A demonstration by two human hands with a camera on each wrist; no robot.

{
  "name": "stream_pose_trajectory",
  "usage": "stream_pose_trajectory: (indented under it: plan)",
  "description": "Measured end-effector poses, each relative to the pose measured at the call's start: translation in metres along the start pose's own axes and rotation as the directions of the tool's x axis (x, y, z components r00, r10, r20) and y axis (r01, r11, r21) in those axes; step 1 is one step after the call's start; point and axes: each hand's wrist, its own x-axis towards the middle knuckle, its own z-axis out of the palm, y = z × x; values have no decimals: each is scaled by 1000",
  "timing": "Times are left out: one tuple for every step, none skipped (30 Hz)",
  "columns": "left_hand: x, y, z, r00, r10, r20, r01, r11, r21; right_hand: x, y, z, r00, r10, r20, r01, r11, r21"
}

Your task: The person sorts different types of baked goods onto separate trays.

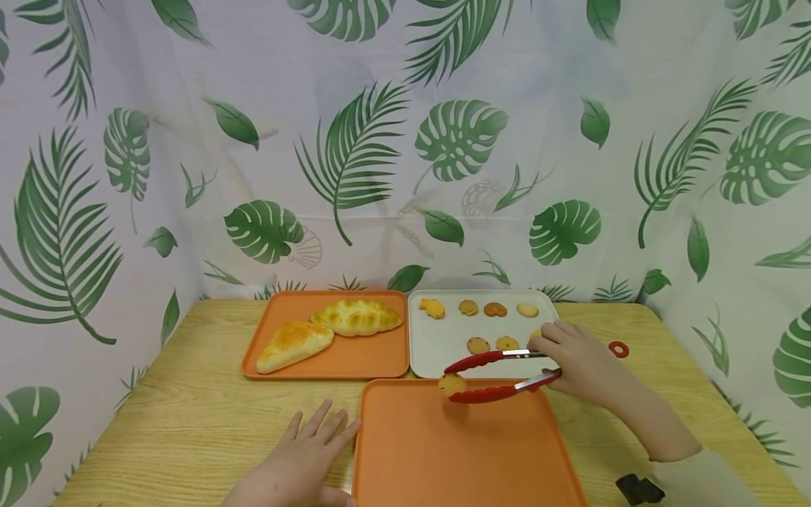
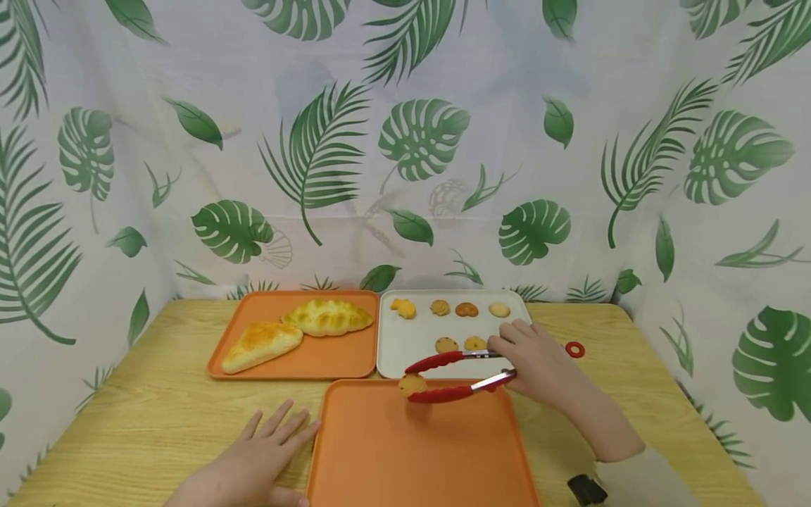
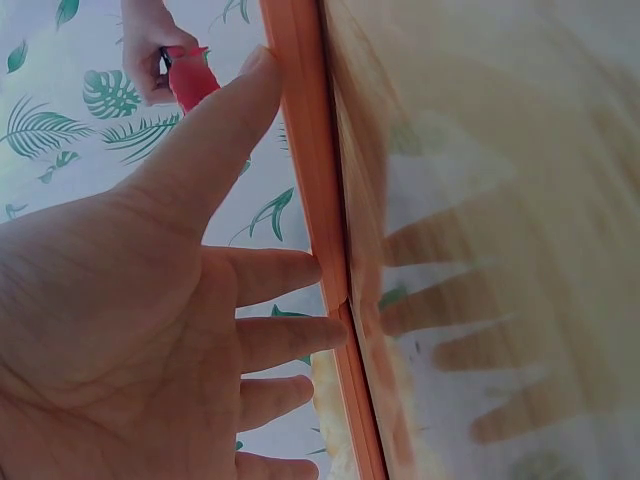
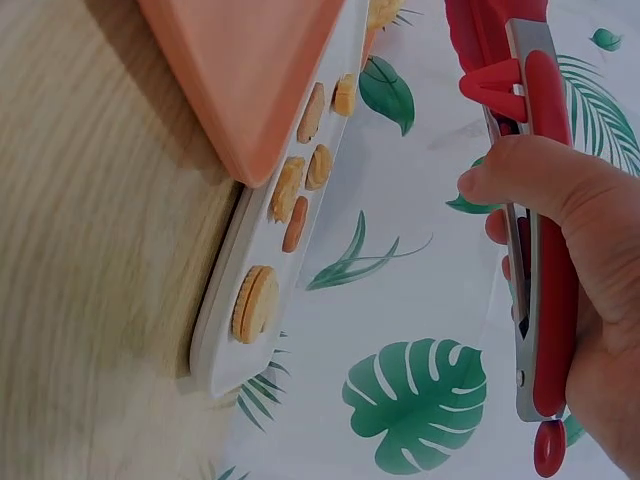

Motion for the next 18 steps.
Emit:
stream_pose_trajectory:
  plan:
    - [0, 0, 0, 1000, 2, -2, -2, 1000, 0, 2, 1, 2, 1000, -1, -3, 1, 1000, 1]
    - [0, 0, 0, 1000, 4, -4, -4, 1000, 2, 5, 3, 5, 1000, 1, -3, -1, 1000, 2]
    - [-1, 0, 0, 1000, 6, -5, -6, 1000, -2, 7, 4, 7, 1000, 4, -2, -4, 1000, 4]
    - [-1, -1, 0, 1000, 8, -6, -8, 1000, -4, 9, 6, 10, 1000, 13, 7, -13, 1000, 7]
    - [-1, -1, 0, 1000, 8, -6, -8, 1000, -4, 11, 8, 12, 1000, 23, 20, -23, 1000, 11]
    - [-1, -1, 0, 1000, 7, -5, -7, 1000, -7, 14, 9, 14, 998, 39, 40, -40, 999, 18]
    - [-1, -1, 0, 1000, 8, -4, -8, 1000, -5, 16, 11, 16, 996, 59, 63, -61, 998, 23]
    - [-1, -1, 0, 1000, 7, -5, -7, 1000, -4, 18, 12, 18, 993, 81, 85, -83, 996, 29]
    - [-1, 0, 0, 1000, 8, -7, -8, 1000, -2, 20, 14, 19, 989, 103, 108, -107, 994, 31]
    - [-1, 0, 0, 1000, 9, -8, -9, 1000, 2, 22, 16, 21, 984, 123, 131, -128, 991, 31]
    - [-1, 0, 0, 1000, 8, -8, -8, 1000, 3, 23, 17, 24, 980, 136, 146, -141, 990, 29]
    - [-1, 0, 0, 1000, 9, -10, -9, 1000, 6, 25, 19, 26, 977, 146, 158, -152, 988, 24]
    - [-1, 0, 0, 1000, 10, -13, -10, 1000, 8, 27, 21, 29, 976, 150, 161, -155, 988, 19]
    - [-1, 0, 1, 1000, 9, -15, -9, 1000, 10, 28, 22, 32, 976, 148, 160, -152, 988, 13]
    - [-1, 0, 1, 1000, 10, -17, -9, 1000, 12, 30, 24, 35, 976, 146, 159, -149, 989, 8]
    - [-1, 0, 1, 1000, 9, -18, -9, 1000, 12, 31, 25, 38, 977, 143, 159, -145, 989, 4]
    - [-1, 0, 1, 1000, 7, -18, -7, 1000, 10, 33, 26, 40, 977, 142, 159, -145, 989, 3]
    - [-1, 0, 1, 1000, 6, -19, -6, 1000, 9, 34, 26, 43, 977, 144, 160, -147, 989, 2]
